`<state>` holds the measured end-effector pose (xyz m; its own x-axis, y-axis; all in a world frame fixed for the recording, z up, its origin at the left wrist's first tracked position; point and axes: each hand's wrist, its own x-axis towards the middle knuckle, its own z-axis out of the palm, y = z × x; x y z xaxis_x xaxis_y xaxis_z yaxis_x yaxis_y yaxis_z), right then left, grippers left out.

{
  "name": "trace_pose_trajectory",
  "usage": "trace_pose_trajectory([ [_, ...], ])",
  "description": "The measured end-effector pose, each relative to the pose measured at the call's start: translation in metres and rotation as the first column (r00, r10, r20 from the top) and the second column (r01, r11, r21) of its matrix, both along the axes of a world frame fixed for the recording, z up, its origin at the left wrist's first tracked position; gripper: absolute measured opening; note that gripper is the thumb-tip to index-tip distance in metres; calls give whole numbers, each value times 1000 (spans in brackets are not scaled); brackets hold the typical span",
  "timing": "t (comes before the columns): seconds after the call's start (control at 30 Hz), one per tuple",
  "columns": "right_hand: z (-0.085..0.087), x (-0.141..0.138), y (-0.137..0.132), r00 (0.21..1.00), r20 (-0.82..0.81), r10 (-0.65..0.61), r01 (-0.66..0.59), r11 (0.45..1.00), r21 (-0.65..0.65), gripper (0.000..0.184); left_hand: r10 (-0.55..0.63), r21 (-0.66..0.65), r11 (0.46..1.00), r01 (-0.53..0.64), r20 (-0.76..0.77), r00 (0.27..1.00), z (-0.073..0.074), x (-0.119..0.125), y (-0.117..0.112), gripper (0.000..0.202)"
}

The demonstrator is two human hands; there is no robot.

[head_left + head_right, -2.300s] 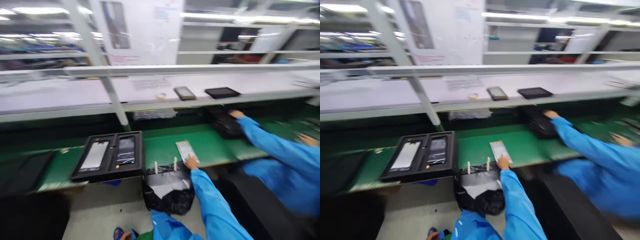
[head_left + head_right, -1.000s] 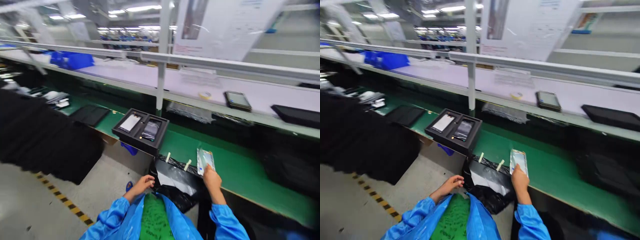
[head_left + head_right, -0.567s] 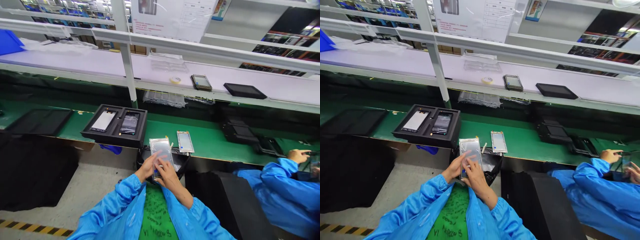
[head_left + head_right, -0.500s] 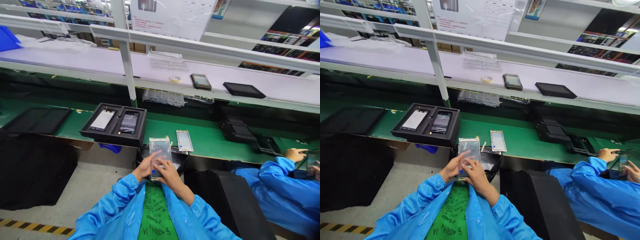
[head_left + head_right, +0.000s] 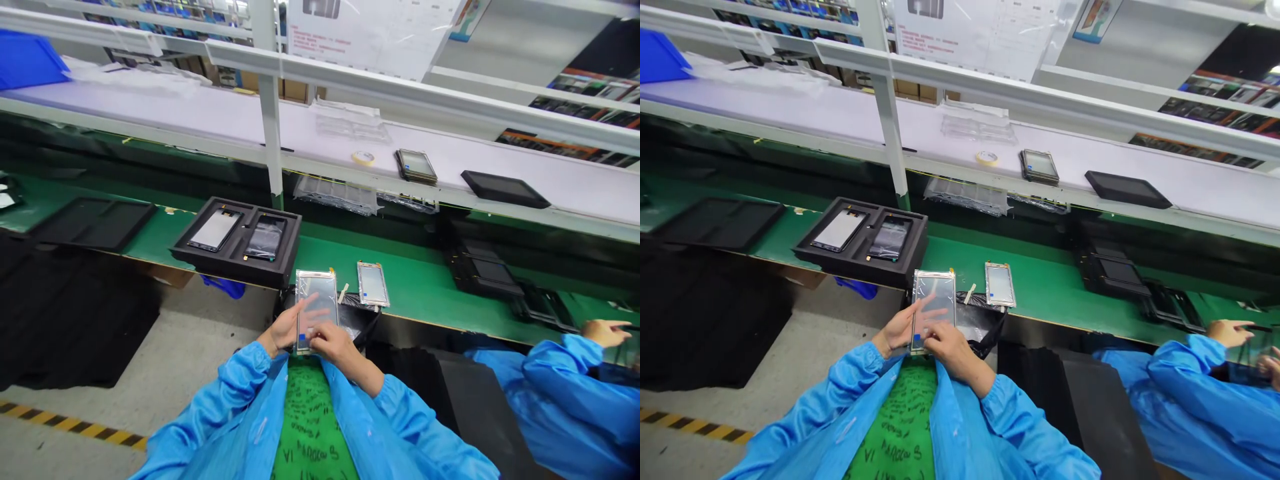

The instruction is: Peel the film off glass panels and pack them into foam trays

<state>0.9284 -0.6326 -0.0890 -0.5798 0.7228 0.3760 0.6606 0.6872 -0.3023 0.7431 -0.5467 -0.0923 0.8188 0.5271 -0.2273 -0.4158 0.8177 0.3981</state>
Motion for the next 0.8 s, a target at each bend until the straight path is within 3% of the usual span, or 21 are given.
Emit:
trace_pose_trajectory([
  [0.1, -6, -4, -3, 998, -56, -7, 5, 999, -33, 24, -43, 55, 998, 44, -26, 999, 2, -4, -5, 80],
  [0.17, -2, -3, 0, 969, -217, -118, 79, 981, -178, 22, -69, 144, 987, 75, -46, 997, 4, -8, -13, 84],
  [0.23, 11, 5, 9, 859, -414, -301, 123, 907, -403, 21, -86, 244, 965, 101, -73, 994, 6, -14, -23, 87],
  [0.3, 34, 25, 22, 631, -593, -501, 112, 814, -569, 22, -102, 299, 945, 130, -107, 989, 8, -20, -31, 83],
  [0.37, 61, 59, 35, 299, -743, -598, 173, 800, -574, 29, -101, 306, 942, 138, -131, 986, 8, -25, -35, 72],
  [0.43, 84, 97, 42, 29, -856, -515, 401, 791, -462, 36, -77, 299, 947, 114, -134, 988, 7, -29, -38, 65],
  [0.47, 92, 114, 43, -19, -890, -455, 545, 742, -391, 37, -62, 294, 951, 98, -130, 990, 6, -31, -38, 63],
  [0.53, 99, 136, 40, 56, -888, -457, 759, 598, -259, 37, -41, 282, 957, 74, -122, 992, 3, -33, -38, 59],
  [0.57, 97, 140, 37, 136, -842, -522, 805, 554, -214, 38, -35, 279, 958, 67, -121, 992, 2, -34, -38, 57],
  [0.6, 93, 137, 34, 219, -772, -597, 810, 553, -198, 39, -31, 277, 959, 64, -122, 992, 0, -35, -38, 55],
  [0.67, 79, 121, 32, 369, -633, -680, 698, 653, -295, 41, -33, 276, 959, 68, -130, 991, -1, -35, -38, 54],
  [0.73, 64, 95, 35, 460, -593, -661, 462, 748, -476, 42, -41, 273, 959, 78, -136, 990, -2, -34, -38, 54],
  [0.8, 53, 73, 43, 479, -612, -629, 243, 765, -596, 41, -54, 267, 959, 91, -142, 988, -2, -32, -39, 54],
])
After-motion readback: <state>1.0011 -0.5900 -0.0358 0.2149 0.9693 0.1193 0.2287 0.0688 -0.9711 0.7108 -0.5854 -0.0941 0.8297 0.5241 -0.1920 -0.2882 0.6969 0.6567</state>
